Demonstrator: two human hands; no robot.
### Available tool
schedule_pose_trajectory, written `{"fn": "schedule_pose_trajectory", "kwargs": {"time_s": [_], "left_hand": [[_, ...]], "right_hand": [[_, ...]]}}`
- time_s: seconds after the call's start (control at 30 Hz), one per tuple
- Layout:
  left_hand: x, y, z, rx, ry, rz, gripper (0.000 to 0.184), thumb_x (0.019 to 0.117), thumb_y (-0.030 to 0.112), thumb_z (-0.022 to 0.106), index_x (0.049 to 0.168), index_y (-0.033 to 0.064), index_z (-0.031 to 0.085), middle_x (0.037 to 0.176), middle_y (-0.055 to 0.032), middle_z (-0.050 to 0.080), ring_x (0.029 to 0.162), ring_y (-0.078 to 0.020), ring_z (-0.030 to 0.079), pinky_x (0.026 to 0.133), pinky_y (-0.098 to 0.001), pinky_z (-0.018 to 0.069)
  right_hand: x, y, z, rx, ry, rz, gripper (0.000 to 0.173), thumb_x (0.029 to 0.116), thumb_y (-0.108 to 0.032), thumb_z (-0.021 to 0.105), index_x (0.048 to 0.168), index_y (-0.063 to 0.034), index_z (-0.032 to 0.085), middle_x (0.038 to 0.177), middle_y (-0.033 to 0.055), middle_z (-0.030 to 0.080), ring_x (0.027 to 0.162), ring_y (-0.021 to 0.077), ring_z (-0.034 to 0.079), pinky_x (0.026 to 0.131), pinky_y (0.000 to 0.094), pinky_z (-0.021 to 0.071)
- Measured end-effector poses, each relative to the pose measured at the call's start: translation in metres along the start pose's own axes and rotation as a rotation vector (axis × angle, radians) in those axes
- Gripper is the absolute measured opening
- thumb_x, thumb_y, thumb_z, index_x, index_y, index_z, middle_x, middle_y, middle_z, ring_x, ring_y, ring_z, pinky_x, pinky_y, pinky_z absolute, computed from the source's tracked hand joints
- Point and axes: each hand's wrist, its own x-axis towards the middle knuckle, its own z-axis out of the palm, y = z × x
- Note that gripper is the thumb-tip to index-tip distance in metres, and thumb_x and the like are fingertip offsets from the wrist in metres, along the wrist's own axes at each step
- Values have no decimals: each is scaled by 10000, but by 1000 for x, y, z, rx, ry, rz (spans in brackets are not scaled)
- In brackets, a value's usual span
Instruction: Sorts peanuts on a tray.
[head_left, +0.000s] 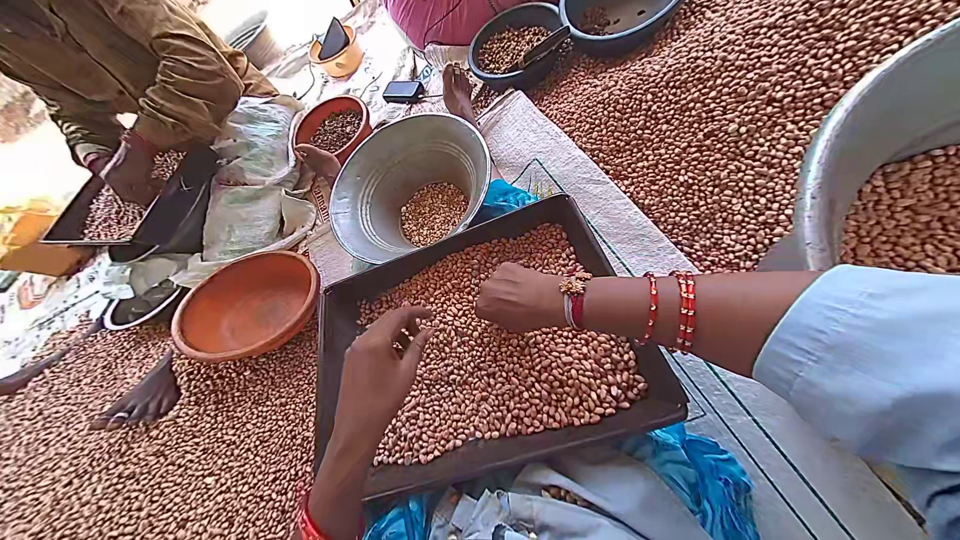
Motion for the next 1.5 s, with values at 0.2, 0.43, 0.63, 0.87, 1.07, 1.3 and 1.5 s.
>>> {"fn": "schedule_pose_trajectory", "kwargs": {"time_s": [0.2,0.43,0.63,0.87,1.07,1.3,1.5], "left_hand": [[-43,14,32,-46,-451,81,114,919,85,692,980,96,788,948,-60,756,822,-210,741,762,-429,620],[-51,26,38,66,-674,12,143,937,125,697,1043,84,783,1025,-112,763,958,-295,735,871,-518,573],[-41,17,28,81,-567,-2,187,935,92,683,1108,82,753,1034,-125,742,921,-305,731,825,-520,586],[-47,6,20,45,-259,70,131,894,81,701,1005,94,768,882,-70,725,734,-225,718,667,-428,611],[-66,14,45,145,-364,136,70,872,130,750,921,120,798,881,-86,739,772,-265,738,657,-477,603],[-68,27,44,291,-464,136,79,900,133,729,935,133,799,920,-91,741,875,-312,736,658,-497,590],[-64,25,39,271,-610,25,134,942,149,689,1024,102,784,1031,-115,746,975,-323,728,759,-522,588]], "right_hand": [[-2,-3,0,-13,2,-4,114,958,-53,632,896,42,648,808,179,639,790,368,652,695,536,493],[-2,3,-9,16,61,28,165,1005,-67,566,898,18,659,800,155,642,797,341,656,674,510,485],[-3,0,-10,27,9,12,126,984,-74,606,989,14,695,850,168,660,839,357,658,701,533,486],[2,-3,6,33,32,-34,125,944,-111,677,935,13,690,792,167,649,778,362,653,667,542,480],[1,-10,8,42,29,-12,124,975,-100,628,991,16,669,824,176,649,814,375,657,689,543,485],[1,-20,5,2,-84,31,183,923,-136,684,976,34,642,831,182,637,820,378,648,710,551,474],[-5,9,-47,165,727,164,184,961,-218,646,1089,-91,681,772,71,658,681,263,657,590,463,492]]}}
